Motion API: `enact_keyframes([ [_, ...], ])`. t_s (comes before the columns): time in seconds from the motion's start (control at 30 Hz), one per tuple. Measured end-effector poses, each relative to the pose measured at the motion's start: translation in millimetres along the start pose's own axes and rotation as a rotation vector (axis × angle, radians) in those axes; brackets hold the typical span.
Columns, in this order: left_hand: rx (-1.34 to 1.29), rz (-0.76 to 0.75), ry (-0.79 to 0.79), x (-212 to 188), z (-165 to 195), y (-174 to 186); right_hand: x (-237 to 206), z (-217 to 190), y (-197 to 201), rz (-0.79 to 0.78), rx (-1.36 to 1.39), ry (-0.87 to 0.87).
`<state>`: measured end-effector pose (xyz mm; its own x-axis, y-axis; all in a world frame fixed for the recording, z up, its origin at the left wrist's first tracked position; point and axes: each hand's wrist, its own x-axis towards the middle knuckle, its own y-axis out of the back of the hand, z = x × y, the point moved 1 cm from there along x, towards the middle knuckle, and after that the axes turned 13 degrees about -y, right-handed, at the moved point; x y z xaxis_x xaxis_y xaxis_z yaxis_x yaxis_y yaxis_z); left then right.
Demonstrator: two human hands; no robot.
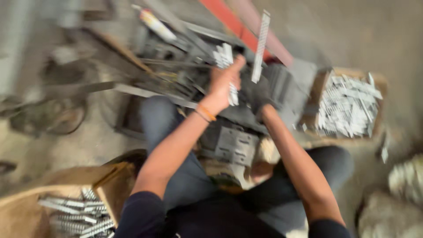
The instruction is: The person sits on the floor in front of a bench grinding machine, puts on a work glove, and holds perforated metal tube parts against the spinning grinding tool to smooth their ends. They finish one tube at a time and set completed tubes aside, repeating the process across the episode.
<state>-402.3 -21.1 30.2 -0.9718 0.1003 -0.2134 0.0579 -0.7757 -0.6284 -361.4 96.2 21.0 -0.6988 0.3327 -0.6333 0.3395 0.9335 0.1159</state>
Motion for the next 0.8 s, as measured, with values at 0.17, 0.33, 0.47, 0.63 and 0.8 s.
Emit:
enact_keyframes([
  [0.17, 0.006, 0.09, 0.0, 21.6, -5.1, -2.8, 30.4, -1.6, 8.5, -0.314, -0.238, -0.035],
  [0.33, -0.027, 0.077, -0.035, 43.1, -12.7, 5.6, 72.8, -5.1, -0.8, -0.414, 0.025, -0.213],
  [0.47, 0.04, 0.118, -0.022, 52.4, -14.0, 14.3, 77.1, -18.7, -6.2, -0.175, -0.251, 0.065],
  [0.63, 0.005, 0.113, -0.014, 46.3, -5.8, 22.2, 47.5, -32.5, -19.2, -0.11, -0.129, -0.077],
  [0.8, 0.013, 0.144, -0.002, 46.1, 5.6, 16.0, 68.5, -33.4, -40.5, -0.221, -0.071, -0.052],
])
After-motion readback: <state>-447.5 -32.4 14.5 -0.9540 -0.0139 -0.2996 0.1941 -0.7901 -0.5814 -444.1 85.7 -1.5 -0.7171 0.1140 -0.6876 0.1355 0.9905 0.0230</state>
